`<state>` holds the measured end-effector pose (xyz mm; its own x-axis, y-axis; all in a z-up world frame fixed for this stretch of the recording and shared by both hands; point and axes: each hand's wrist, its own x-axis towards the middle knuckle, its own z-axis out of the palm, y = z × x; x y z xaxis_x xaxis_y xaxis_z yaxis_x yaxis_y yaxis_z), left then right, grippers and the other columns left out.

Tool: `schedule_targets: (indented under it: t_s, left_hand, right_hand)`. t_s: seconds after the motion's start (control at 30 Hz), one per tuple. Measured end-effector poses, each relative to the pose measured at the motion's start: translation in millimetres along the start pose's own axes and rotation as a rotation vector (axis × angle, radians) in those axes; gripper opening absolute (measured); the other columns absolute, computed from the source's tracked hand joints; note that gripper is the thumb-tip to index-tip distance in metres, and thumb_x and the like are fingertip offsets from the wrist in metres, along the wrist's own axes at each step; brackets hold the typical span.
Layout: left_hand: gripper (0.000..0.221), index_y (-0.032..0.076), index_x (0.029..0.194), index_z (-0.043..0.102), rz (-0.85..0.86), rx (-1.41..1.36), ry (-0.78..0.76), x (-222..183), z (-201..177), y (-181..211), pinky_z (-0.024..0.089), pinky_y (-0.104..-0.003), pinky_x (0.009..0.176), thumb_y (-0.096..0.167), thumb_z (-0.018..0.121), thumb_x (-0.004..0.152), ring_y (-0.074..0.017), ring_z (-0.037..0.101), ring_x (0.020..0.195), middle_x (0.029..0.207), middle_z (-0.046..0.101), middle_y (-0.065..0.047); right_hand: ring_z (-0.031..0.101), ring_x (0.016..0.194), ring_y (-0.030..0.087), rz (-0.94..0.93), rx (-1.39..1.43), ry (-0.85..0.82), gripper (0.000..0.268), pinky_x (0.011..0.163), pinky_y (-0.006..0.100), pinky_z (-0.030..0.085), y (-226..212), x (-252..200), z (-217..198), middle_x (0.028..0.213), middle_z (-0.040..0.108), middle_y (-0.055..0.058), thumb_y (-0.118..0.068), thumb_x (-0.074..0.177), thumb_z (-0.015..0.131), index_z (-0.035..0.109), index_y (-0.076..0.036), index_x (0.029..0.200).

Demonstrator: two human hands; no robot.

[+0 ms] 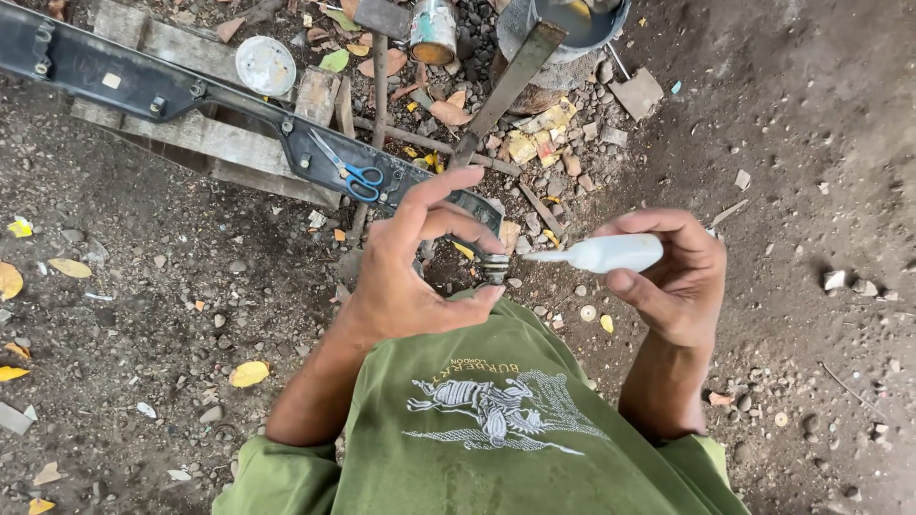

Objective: Applying glue to a small plastic component and attaching it to a vehicle bumper trim piece.

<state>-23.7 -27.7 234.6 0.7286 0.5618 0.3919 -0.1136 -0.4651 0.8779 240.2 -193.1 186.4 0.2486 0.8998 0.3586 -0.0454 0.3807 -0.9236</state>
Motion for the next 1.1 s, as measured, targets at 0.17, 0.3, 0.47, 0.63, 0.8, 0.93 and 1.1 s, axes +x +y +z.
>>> schedule_targets:
  t_s: [0.17,0.3,0.47,0.63,0.8,0.93,1.1]
  left_hand:
    - [0.094,0.001,0.153,0.038,0.029,-0.007,0.061,-4,7,-2,0.056,-0.03,0.106,0.011,0.091,0.076,-0.0153,0.077,0.104,0.105,0.079,-0.006]
    - [0.093,0.002,0.153,0.039,-0.038,-0.018,0.099,-7,10,-1,0.054,-0.031,0.107,0.01,0.091,0.077,-0.0147,0.076,0.098,0.102,0.079,-0.006]
    - [0.094,0.002,0.154,0.038,-0.129,-0.066,0.077,-8,10,0,0.054,-0.032,0.106,0.013,0.09,0.076,-0.0162,0.078,0.102,0.101,0.08,-0.006]
    - [0.097,0.002,0.155,0.036,-0.094,-0.039,0.064,-8,12,-2,0.053,-0.034,0.111,0.013,0.091,0.076,-0.0156,0.079,0.102,0.101,0.08,-0.006]
    - [0.098,0.003,0.155,0.038,-0.199,-0.065,0.061,-6,11,3,0.054,-0.031,0.104,0.015,0.091,0.073,-0.0157,0.079,0.099,0.098,0.081,-0.006]
    - [0.098,0.003,0.155,0.038,-0.197,-0.056,0.066,-5,11,2,0.054,-0.031,0.104,0.015,0.091,0.074,-0.0163,0.079,0.1,0.098,0.081,-0.006]
    - [0.097,0.004,0.154,0.038,-0.23,-0.026,0.051,-5,11,2,0.056,-0.031,0.098,0.017,0.092,0.074,-0.0143,0.079,0.096,0.097,0.081,-0.004]
  right_hand:
    - [0.076,0.103,0.02,0.001,0.028,0.103,0.044,0.092,0.032,0.063,-16,2,16,0.112,0.075,0.018,-0.009,0.095,0.083,0.064,0.002,0.133]
    - [0.075,0.102,0.018,-0.004,-0.096,0.182,0.044,0.094,0.03,0.062,-24,2,25,0.111,0.075,0.018,-0.013,0.099,0.082,0.062,0.006,0.134]
    - [0.076,0.101,0.018,0.01,-0.203,0.204,0.042,0.092,0.029,0.062,-30,5,32,0.111,0.076,0.018,-0.013,0.102,0.08,0.062,0.005,0.136]
    - [0.075,0.097,0.015,0.027,-0.228,0.179,0.041,0.085,0.025,0.061,-31,11,34,0.11,0.076,0.018,-0.009,0.101,0.079,0.061,0.004,0.136]
    - [0.076,0.096,0.014,-0.005,-0.22,0.127,0.043,0.083,0.024,0.062,-28,13,30,0.11,0.076,0.018,-0.005,0.101,0.077,0.062,0.002,0.141]
    - [0.075,0.1,0.014,0.016,-0.251,0.131,0.039,0.089,0.025,0.061,-33,12,33,0.111,0.075,0.017,-0.004,0.102,0.078,0.062,0.004,0.137]
    - [0.075,0.098,0.013,0.047,-0.296,0.152,0.041,0.087,0.024,0.061,-38,12,36,0.11,0.076,0.016,-0.005,0.1,0.079,0.062,0.005,0.136]
